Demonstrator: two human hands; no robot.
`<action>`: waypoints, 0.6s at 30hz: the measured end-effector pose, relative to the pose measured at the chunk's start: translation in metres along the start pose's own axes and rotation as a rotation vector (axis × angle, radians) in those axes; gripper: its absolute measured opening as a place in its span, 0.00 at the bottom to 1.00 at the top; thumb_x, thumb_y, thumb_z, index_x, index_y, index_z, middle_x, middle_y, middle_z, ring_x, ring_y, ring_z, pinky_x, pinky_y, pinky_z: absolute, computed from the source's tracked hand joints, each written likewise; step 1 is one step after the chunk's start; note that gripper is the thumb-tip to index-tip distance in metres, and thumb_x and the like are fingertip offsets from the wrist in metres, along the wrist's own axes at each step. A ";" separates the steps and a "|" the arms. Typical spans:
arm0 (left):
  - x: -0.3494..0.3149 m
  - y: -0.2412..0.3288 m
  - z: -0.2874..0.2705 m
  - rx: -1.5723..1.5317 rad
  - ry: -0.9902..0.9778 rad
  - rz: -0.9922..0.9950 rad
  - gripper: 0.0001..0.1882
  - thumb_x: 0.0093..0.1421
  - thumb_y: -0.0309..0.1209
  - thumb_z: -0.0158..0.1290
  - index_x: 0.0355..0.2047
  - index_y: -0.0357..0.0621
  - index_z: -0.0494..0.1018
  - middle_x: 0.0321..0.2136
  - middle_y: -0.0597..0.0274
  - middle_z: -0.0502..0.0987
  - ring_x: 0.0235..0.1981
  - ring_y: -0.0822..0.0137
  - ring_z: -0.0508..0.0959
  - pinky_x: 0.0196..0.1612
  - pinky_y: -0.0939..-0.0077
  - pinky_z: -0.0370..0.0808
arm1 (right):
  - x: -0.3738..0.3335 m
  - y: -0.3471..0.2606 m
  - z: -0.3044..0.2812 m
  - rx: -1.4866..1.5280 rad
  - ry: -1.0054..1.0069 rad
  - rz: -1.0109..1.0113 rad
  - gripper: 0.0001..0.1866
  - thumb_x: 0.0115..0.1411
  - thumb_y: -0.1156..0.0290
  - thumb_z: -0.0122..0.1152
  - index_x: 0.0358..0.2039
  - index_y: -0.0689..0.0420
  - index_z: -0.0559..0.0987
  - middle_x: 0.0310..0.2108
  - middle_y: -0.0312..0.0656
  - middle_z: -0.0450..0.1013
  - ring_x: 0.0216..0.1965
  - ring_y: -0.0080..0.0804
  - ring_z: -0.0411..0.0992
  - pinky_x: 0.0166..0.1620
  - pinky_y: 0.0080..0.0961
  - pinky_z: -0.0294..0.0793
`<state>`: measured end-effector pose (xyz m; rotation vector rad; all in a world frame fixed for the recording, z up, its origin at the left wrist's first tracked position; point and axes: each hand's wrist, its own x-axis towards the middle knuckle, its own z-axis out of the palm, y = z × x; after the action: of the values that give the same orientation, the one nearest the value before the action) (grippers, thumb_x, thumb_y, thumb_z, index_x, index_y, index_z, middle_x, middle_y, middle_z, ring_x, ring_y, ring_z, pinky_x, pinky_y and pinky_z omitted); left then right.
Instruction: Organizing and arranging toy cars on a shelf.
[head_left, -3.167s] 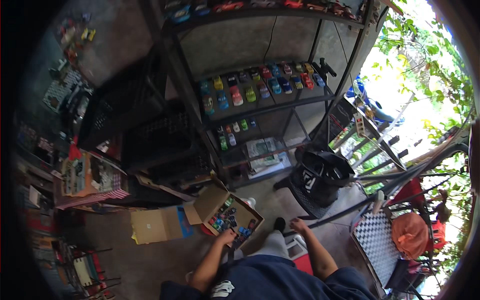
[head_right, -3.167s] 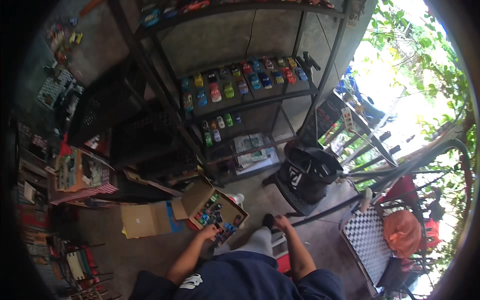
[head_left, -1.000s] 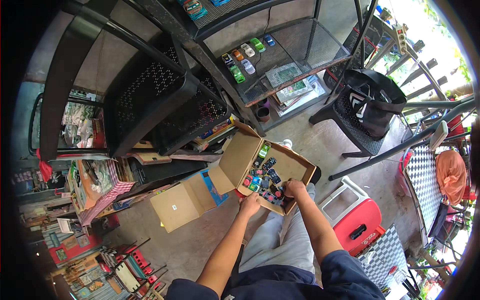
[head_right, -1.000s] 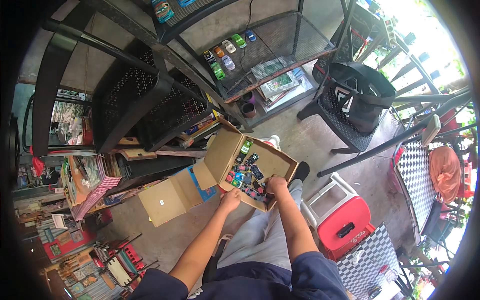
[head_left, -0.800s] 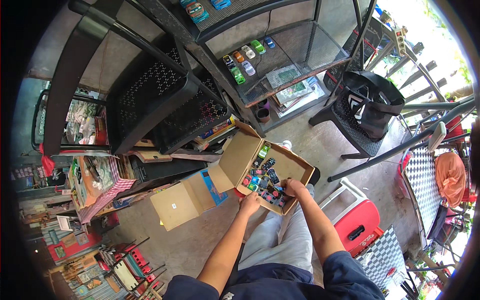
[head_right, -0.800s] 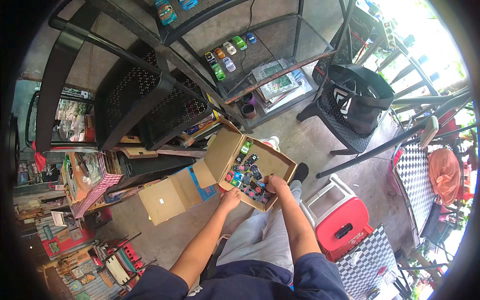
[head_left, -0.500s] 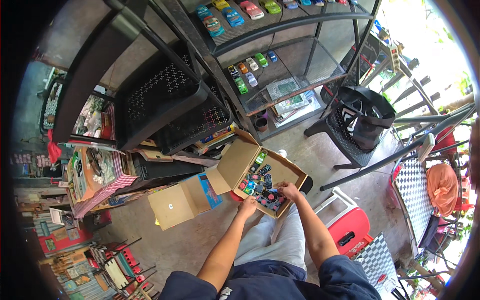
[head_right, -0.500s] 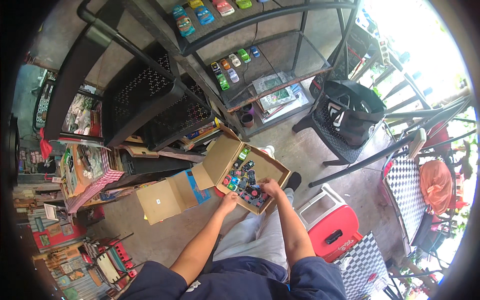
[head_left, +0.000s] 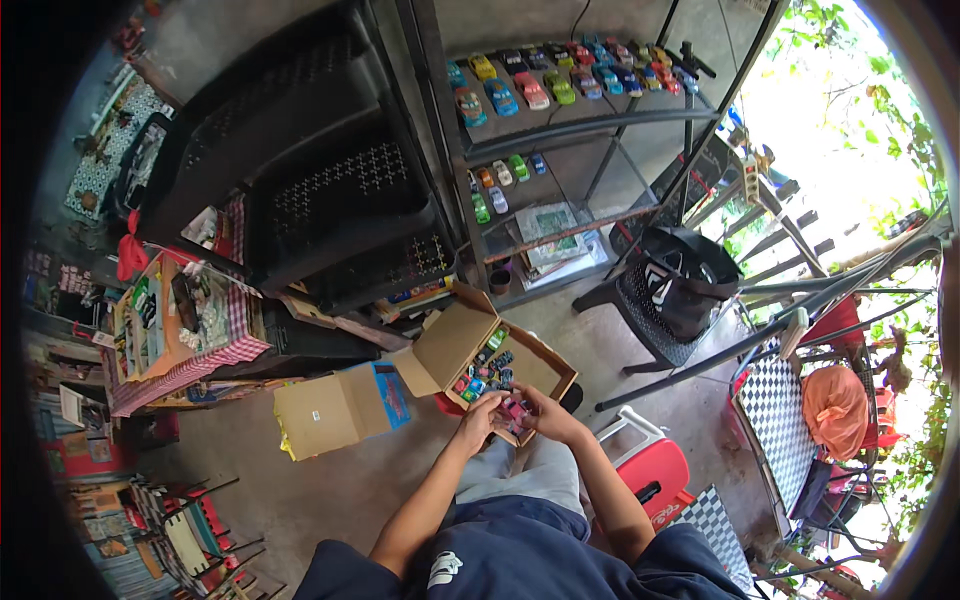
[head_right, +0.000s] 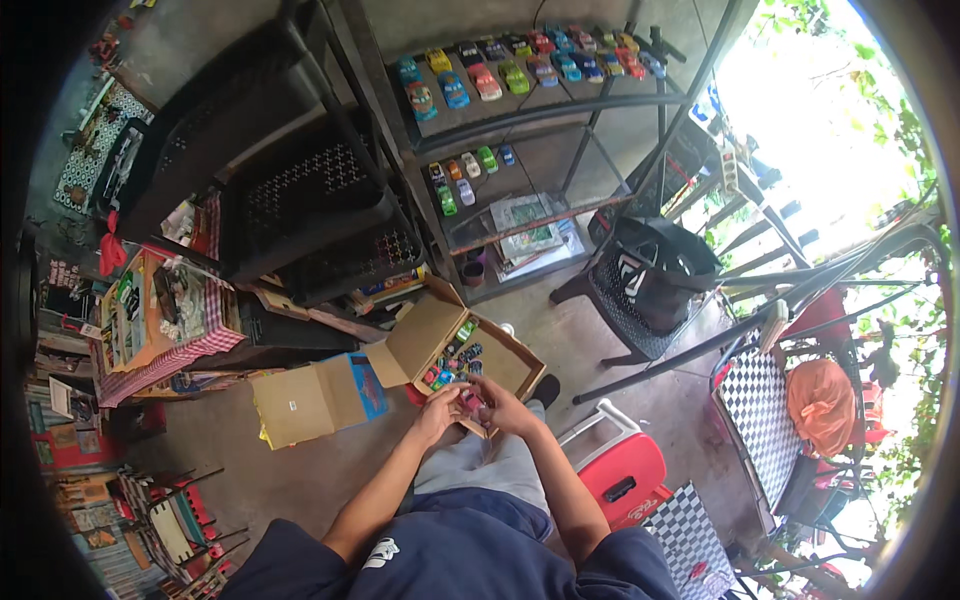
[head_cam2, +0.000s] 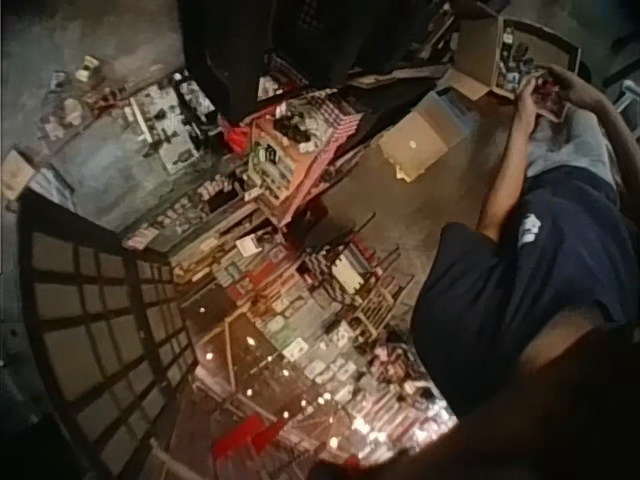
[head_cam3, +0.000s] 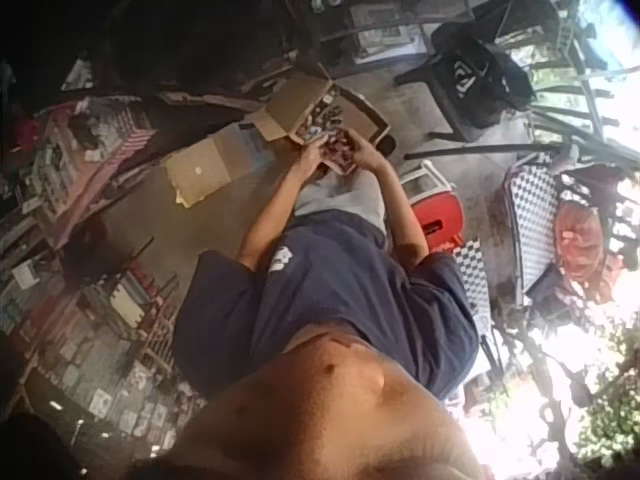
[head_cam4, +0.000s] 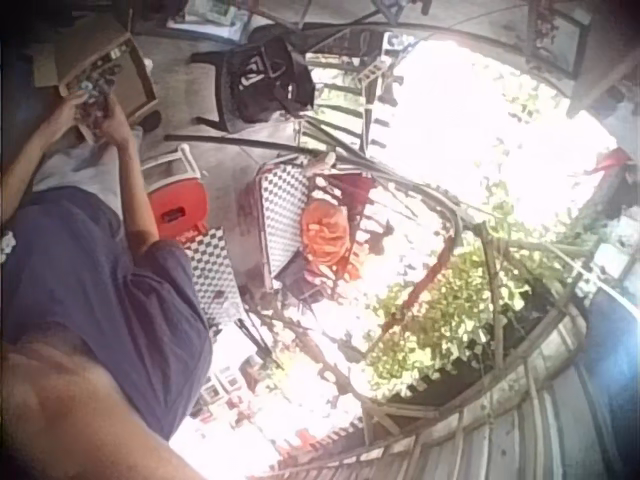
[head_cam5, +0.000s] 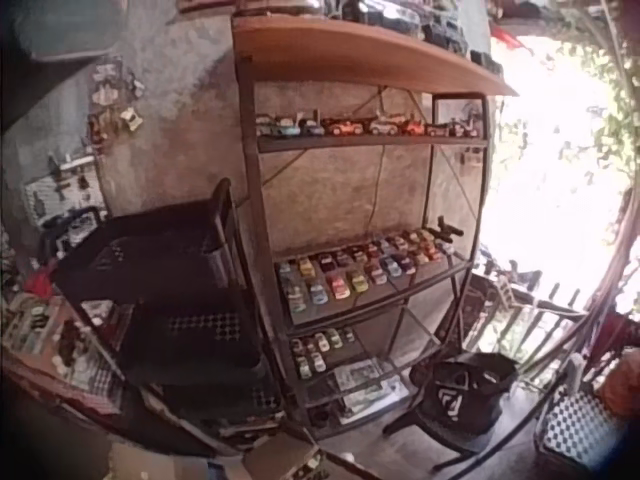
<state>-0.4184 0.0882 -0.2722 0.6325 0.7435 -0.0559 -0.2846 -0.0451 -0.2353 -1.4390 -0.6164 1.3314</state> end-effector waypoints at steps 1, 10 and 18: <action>-0.005 0.008 0.005 0.093 0.004 0.041 0.16 0.65 0.37 0.45 0.49 0.45 0.70 0.36 0.66 0.76 0.34 0.73 0.76 0.35 0.79 0.74 | -0.002 -0.014 -0.001 -0.209 0.013 -0.035 0.36 0.50 0.85 0.53 0.61 0.57 0.59 0.48 0.44 0.69 0.51 0.34 0.68 0.51 0.26 0.69; -0.028 0.066 0.030 0.319 -0.049 0.315 0.12 0.63 0.29 0.50 0.46 0.37 0.69 0.32 0.63 0.75 0.32 0.72 0.76 0.36 0.78 0.75 | -0.003 -0.081 0.012 -0.372 0.129 -0.181 0.28 0.50 0.80 0.58 0.54 0.56 0.69 0.39 0.42 0.72 0.37 0.29 0.70 0.43 0.26 0.71; -0.049 0.103 0.039 0.124 -0.143 0.424 0.11 0.64 0.27 0.48 0.45 0.35 0.67 0.38 0.58 0.75 0.40 0.69 0.77 0.45 0.74 0.76 | -0.006 -0.114 0.007 -0.350 0.330 -0.212 0.12 0.55 0.70 0.63 0.36 0.59 0.72 0.30 0.35 0.71 0.31 0.20 0.68 0.35 0.19 0.69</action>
<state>-0.4035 0.1420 -0.1658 0.8848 0.4590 0.2426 -0.2626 -0.0098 -0.1291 -1.7740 -0.7809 0.8218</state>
